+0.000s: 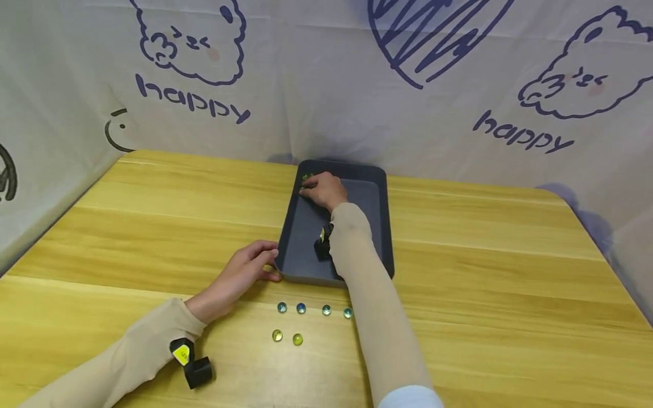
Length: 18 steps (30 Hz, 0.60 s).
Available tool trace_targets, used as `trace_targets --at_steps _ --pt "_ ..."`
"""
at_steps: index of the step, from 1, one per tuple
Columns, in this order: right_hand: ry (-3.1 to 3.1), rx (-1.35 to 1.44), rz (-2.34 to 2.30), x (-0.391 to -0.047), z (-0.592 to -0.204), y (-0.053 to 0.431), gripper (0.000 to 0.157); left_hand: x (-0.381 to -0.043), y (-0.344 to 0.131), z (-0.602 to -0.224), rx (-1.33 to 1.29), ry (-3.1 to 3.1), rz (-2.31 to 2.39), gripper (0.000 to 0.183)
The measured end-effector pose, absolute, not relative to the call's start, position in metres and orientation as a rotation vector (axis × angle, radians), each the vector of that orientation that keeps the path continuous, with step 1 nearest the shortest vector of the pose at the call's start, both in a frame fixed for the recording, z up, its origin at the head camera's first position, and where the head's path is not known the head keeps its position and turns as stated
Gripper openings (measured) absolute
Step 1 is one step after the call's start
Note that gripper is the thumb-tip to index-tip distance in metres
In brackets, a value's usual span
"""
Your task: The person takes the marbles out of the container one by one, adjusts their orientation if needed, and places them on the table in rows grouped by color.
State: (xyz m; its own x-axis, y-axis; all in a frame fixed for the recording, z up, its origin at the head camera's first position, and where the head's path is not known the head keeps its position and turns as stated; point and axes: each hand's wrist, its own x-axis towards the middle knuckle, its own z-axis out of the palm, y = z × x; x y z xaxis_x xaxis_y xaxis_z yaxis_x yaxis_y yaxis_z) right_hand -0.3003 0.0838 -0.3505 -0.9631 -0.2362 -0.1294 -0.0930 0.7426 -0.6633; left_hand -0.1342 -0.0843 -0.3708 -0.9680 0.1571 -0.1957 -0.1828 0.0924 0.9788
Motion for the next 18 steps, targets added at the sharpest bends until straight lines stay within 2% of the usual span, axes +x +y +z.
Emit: trace_targets --at_steps 18 --pt "2.662 -0.166 -1.233 -0.3007 -0.3559 0.0875 0.027 -0.1342 -0.0831 -0.3731 -0.028 2.128 1.964 0.033"
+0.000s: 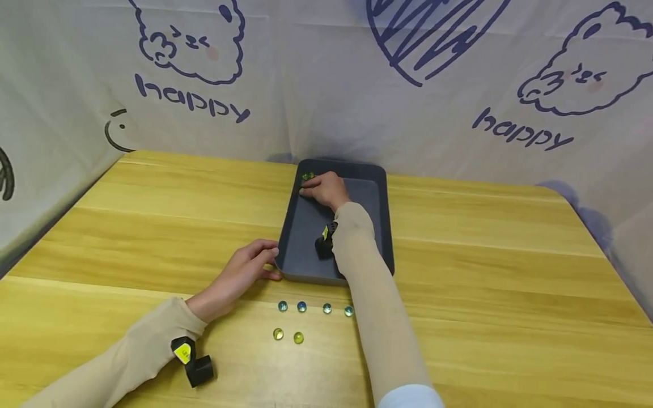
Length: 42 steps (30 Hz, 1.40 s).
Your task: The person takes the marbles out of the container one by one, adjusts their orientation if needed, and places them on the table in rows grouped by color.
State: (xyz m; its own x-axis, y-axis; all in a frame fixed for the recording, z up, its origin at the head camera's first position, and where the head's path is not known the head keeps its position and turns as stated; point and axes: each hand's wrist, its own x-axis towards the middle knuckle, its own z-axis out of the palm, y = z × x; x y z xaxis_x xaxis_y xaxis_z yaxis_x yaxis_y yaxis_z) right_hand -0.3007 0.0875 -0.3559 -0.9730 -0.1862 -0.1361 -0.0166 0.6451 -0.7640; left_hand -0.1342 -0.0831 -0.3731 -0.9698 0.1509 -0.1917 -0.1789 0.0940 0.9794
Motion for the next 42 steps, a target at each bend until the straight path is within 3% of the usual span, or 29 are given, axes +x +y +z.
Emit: trace_targets --at_steps 42 --pt "2.557 -0.194 -1.312 -0.3 -0.3551 0.0969 0.027 -0.1332 -0.0814 -0.3719 -0.027 2.135 1.979 0.033"
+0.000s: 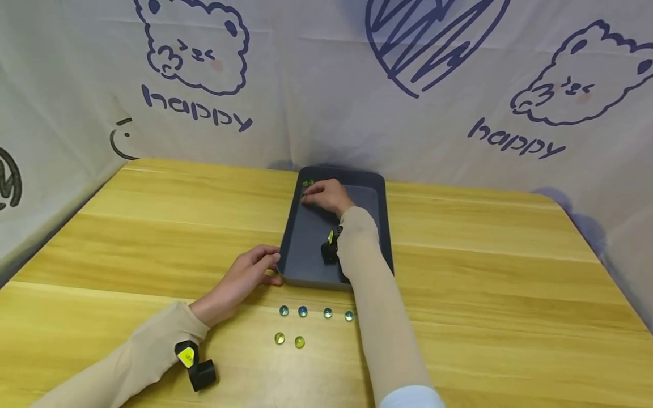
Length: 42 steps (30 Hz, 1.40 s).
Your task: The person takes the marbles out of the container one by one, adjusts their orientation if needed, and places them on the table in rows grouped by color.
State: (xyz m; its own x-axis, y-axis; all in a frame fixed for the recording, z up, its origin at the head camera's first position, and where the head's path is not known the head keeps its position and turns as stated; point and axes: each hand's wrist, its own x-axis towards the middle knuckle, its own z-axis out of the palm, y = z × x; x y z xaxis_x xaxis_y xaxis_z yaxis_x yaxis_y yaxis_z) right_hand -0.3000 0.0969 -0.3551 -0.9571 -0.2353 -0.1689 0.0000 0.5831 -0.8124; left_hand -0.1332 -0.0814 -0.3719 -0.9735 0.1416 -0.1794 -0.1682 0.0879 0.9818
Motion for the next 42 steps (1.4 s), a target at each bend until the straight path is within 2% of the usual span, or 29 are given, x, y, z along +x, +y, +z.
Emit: trace_targets --at_steps 19,42 --pt "2.52 -0.191 -1.285 -0.302 -0.339 0.108 0.026 -0.134 -0.082 -0.372 -0.012 2.13 1.99 0.032" --pt "2.415 -0.355 -1.467 -0.283 -0.319 0.127 0.036 -0.134 -0.083 -0.371 -0.021 2.123 1.991 0.033"
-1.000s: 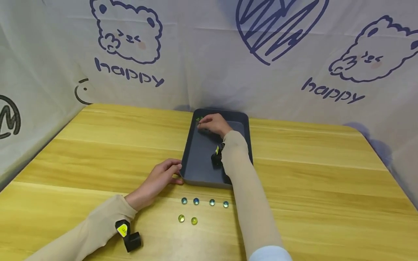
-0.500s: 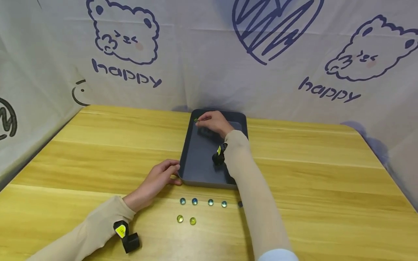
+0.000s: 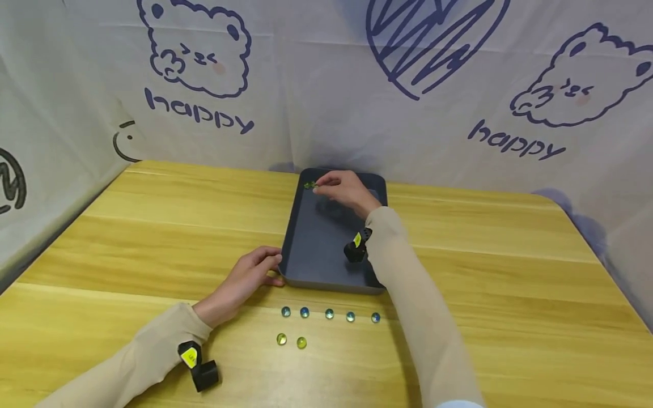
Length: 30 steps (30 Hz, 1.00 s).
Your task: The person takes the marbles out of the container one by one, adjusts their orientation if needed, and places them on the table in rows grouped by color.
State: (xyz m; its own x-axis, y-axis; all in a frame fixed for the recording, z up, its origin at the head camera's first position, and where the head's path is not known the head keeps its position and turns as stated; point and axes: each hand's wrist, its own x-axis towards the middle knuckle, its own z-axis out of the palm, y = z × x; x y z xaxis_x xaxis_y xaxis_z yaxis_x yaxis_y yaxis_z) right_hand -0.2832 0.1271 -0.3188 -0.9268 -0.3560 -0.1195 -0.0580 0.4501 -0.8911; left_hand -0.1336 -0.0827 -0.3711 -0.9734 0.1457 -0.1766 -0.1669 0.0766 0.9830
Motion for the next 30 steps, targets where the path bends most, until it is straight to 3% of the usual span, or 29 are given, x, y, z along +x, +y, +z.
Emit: trace_targets --at_steps 15,30 --pt "2.418 -0.325 -1.659 -0.261 -0.306 0.162 0.036 -0.135 -0.083 -0.373 -0.008 2.12 1.992 0.032" --pt "2.498 -0.455 -1.578 -0.207 -0.287 0.156 0.033 -0.133 -0.086 -0.369 -0.007 2.114 1.987 0.031"
